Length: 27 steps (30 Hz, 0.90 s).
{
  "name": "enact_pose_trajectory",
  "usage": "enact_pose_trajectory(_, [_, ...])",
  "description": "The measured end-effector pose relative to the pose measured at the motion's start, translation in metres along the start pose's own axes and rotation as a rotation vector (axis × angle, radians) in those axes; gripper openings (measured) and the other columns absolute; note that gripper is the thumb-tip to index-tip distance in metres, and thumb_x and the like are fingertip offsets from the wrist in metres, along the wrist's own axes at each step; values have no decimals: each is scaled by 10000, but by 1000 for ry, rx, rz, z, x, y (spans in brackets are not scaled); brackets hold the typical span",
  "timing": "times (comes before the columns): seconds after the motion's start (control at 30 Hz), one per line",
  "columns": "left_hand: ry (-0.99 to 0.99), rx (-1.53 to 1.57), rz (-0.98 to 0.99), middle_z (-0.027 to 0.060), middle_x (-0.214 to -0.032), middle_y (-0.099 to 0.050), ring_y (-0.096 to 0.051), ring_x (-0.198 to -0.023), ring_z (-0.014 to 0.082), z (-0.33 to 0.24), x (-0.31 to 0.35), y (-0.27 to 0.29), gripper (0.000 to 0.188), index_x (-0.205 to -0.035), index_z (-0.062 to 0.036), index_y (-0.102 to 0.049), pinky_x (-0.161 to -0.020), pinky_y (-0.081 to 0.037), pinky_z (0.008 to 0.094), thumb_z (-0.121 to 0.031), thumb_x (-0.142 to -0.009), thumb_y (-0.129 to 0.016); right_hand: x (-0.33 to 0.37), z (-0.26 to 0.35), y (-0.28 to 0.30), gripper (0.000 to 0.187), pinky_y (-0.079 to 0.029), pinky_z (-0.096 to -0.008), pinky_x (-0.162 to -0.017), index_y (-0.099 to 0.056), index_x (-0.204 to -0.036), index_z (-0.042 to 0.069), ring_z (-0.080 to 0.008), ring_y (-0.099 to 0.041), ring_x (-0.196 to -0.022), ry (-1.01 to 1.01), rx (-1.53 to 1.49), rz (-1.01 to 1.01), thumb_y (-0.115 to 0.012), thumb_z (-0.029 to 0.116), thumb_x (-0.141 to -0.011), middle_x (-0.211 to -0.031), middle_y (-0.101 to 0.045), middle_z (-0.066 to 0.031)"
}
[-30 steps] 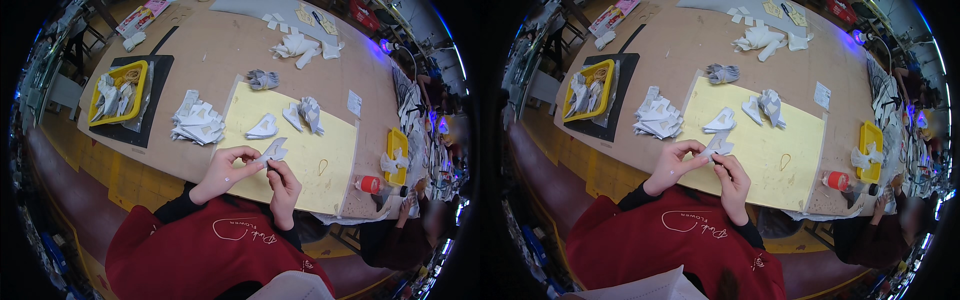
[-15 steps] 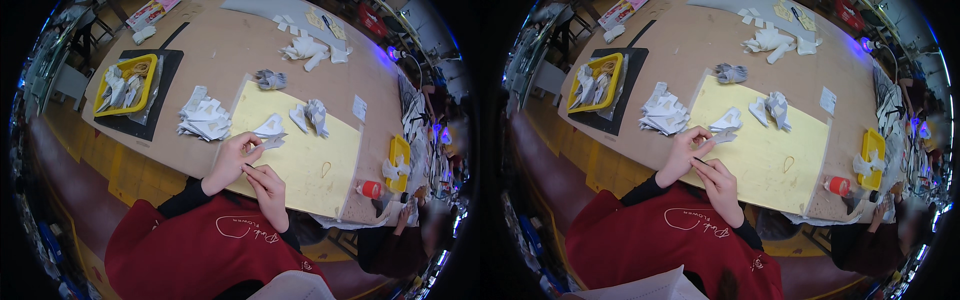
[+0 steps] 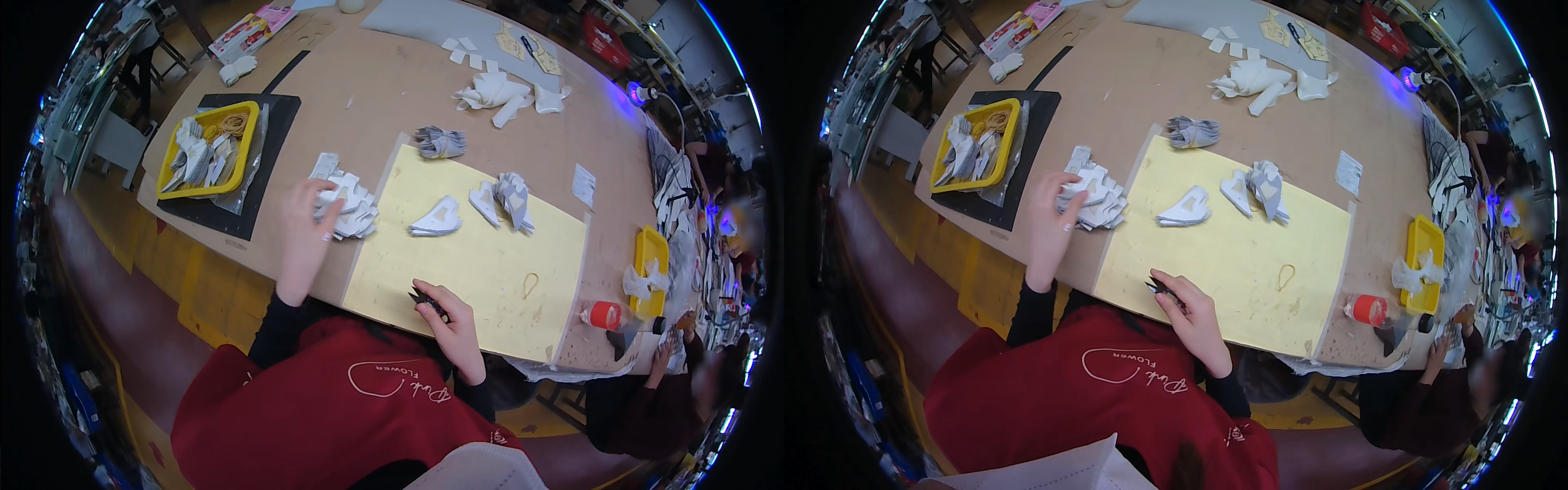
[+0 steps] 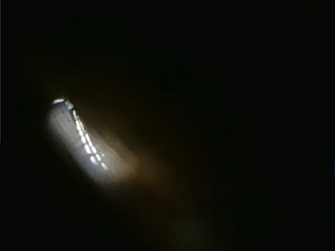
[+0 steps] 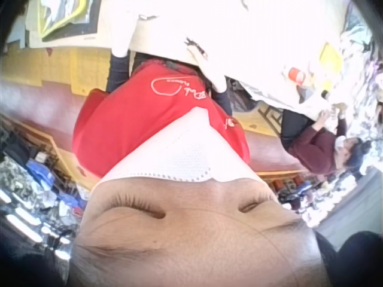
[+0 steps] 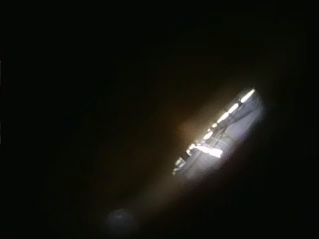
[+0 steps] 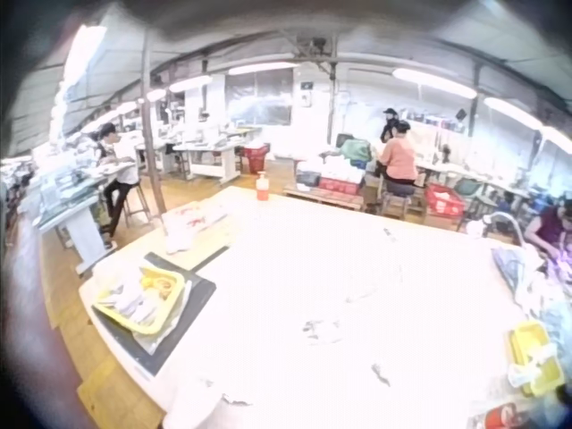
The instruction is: The person uses a utility knife to trim the edges of small white fabric pieces on a yellow cutting mat. They repeatedly pick up pieces, trim them, and place them into a growing stack. The person also gathers and organizes the trimmed pieces into neat piles.
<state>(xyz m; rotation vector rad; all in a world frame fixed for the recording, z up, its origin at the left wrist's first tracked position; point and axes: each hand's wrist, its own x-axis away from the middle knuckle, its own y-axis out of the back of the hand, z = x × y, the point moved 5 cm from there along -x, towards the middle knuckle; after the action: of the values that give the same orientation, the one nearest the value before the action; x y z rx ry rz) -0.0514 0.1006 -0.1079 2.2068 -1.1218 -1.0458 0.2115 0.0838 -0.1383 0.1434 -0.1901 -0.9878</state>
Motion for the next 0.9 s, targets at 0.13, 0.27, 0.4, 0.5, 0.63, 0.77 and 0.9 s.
enact_pose_trajectory(0.13, [87, 440, 407, 98, -890, -638, -592, -803, 226, -45, 11, -73, 261, -1005, -6, -636, -759, -473, 321, -122, -795, -739, 2, 3, 6, 332, -421, -236, -642, -635, -1238, 25, -110, -509, -706, 65, 3, -69, -645, 38, -907, -860, -600, -67])
enact_pose_trajectory(0.27, [-51, 288, 306, 126, -902, -642, -613, -808, 264, -43, 18, -125, 251, -975, -3, -628, -743, -488, 349, -131, -791, -741, 9, 6, 9, 337, -409, -233, -623, -638, -1232, 24, -102, -493, -684, 90, -22, -109, -655, 29, -896, -867, -605, -61])
enact_pose_trajectory(0.4, [113, 333, 456, 156, -889, -663, -642, -795, 318, -31, 19, -127, 221, -955, 0, -645, -722, -507, 388, -138, -806, -731, 16, 0, 10, 334, -397, -226, -610, -641, -1229, 26, -97, -482, -674, 74, -32, -151, -657, 35, -896, -869, -605, -55])
enact_pose_trajectory(0.5, [130, 289, 471, 153, -848, -682, -662, -743, 251, -28, 20, -117, 255, -1007, 13, -674, -680, -511, 333, -125, -802, -739, 13, -2, 13, 339, -384, -217, -584, -640, -1229, 24, -90, -471, -649, 93, 7, -177, -662, 32, -891, -872, -603, -54])
enact_pose_trajectory(0.63, [312, 390, 605, 123, -860, -713, -674, -764, 143, -43, 19, -91, 262, -1061, 16, -693, -685, -508, 269, -112, -837, -735, 1, 14, 17, 350, -380, -225, -534, -643, -1225, 19, -93, -471, -602, 164, 128, -261, -670, 9, -877, -867, -610, -62])
enact_pose_trajectory(0.77, [410, 891, 736, 68, -857, -708, -662, -771, 105, -48, 37, -86, 220, -1047, 44, -694, -714, -523, 252, -106, -886, -706, -8, 33, 23, 354, -398, -263, -485, -647, -1215, 6, -128, -508, -557, 307, 265, -423, -672, -18, -862, -842, -627, -91])
enact_pose_trajectory(0.9, [589, 1219, 836, 74, -896, -691, -661, -820, 118, -74, 42, -67, 180, -1027, 70, -678, -772, -535, 251, -40, -885, -692, -11, 43, 25, 367, -403, -267, -491, -652, -1215, 2, -139, -517, -558, 344, 302, -455, -679, -21, -850, -820, -622, -95])
